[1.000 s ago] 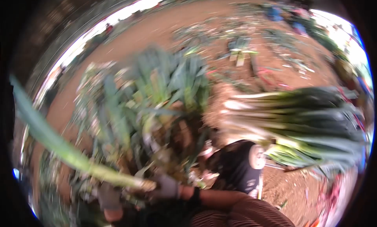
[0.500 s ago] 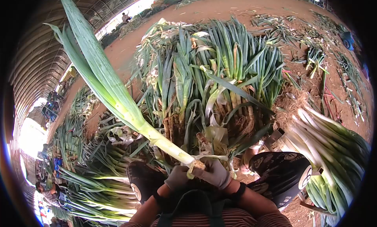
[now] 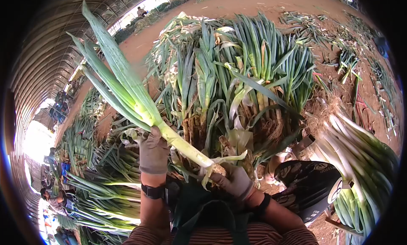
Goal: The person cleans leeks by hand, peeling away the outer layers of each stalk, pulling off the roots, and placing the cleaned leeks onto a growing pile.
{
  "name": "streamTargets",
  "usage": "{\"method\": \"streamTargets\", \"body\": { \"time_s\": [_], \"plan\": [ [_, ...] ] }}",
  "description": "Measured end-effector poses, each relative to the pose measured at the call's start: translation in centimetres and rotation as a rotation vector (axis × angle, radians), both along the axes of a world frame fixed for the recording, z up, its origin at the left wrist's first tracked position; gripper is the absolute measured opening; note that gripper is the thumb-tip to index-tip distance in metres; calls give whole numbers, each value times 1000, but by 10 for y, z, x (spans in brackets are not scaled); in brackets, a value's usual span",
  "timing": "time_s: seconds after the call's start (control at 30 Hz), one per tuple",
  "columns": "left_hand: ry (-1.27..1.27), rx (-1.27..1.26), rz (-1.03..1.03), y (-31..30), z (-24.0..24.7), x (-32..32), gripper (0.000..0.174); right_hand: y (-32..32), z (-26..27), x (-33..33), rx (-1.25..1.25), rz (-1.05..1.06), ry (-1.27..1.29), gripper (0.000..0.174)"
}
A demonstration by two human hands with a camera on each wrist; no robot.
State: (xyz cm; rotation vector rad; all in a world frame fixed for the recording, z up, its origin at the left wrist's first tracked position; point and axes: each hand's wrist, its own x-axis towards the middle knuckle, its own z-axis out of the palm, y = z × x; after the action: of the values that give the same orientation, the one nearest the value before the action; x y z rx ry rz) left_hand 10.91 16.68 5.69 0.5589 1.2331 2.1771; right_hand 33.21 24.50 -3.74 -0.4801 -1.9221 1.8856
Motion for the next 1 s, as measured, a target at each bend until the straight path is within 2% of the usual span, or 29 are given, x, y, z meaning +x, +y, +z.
{"method": "streamTargets", "body": {
  "time_s": [0.07,0.1,0.13,0.17,0.2,0.23,0.3,0.4,0.43,0.53,0.57,0.6,0.67,0.7,0.77,0.83,0.9,1.0],
  "plan": [
    [8,-18,-2,0,1,2,41,1,-9,-1,185,-91,1,48],
    [-14,-26,32,0,-5,-1,39,1,-9,1,164,-92,-156,46],
    [-36,-36,65,2,-9,-3,38,1,-8,0,312,-166,-190,45],
    [-24,22,105,3,-11,-2,25,1,1,-1,458,-239,-225,44],
    [-28,4,125,4,-12,-1,25,3,7,-3,604,-311,-259,44],
    [-31,-15,145,5,-12,-1,24,11,1,-11,776,-464,-42,38],
    [-89,-30,215,8,-13,3,18,14,-5,-13,742,-486,9,35],
    [52,-228,386,9,-29,6,16,15,-13,-13,704,-510,-26,31],
    [241,-169,433,9,-54,-2,13,14,-21,-14,741,-533,-32,31],
    [154,-11,307,12,-59,22,17,12,-28,-18,795,-599,-73,30],
    [220,-149,264,10,-42,46,17,11,-28,-20,800,-621,-90,30],
    [159,-185,149,5,-41,64,11,11,-28,-21,779,-608,-165,32],
    [240,-269,-131,-17,-69,78,10,11,-29,-22,733,-578,-316,35],
    [43,-295,-160,-30,-73,87,10,14,-30,-18,592,-470,-381,38],
    [-351,-345,-219,-52,-76,97,9,18,-22,-11,407,-430,-318,40],
    [-243,-482,-266,-69,-76,80,11,20,-13,-6,284,-394,-262,41],
    [-539,-515,-191,-82,-73,59,23,24,-8,-4,228,-361,-208,42],
    [-160,-591,-48,-89,-66,26,39,32,-13,-6,69,-252,-39,43]
  ]
}}
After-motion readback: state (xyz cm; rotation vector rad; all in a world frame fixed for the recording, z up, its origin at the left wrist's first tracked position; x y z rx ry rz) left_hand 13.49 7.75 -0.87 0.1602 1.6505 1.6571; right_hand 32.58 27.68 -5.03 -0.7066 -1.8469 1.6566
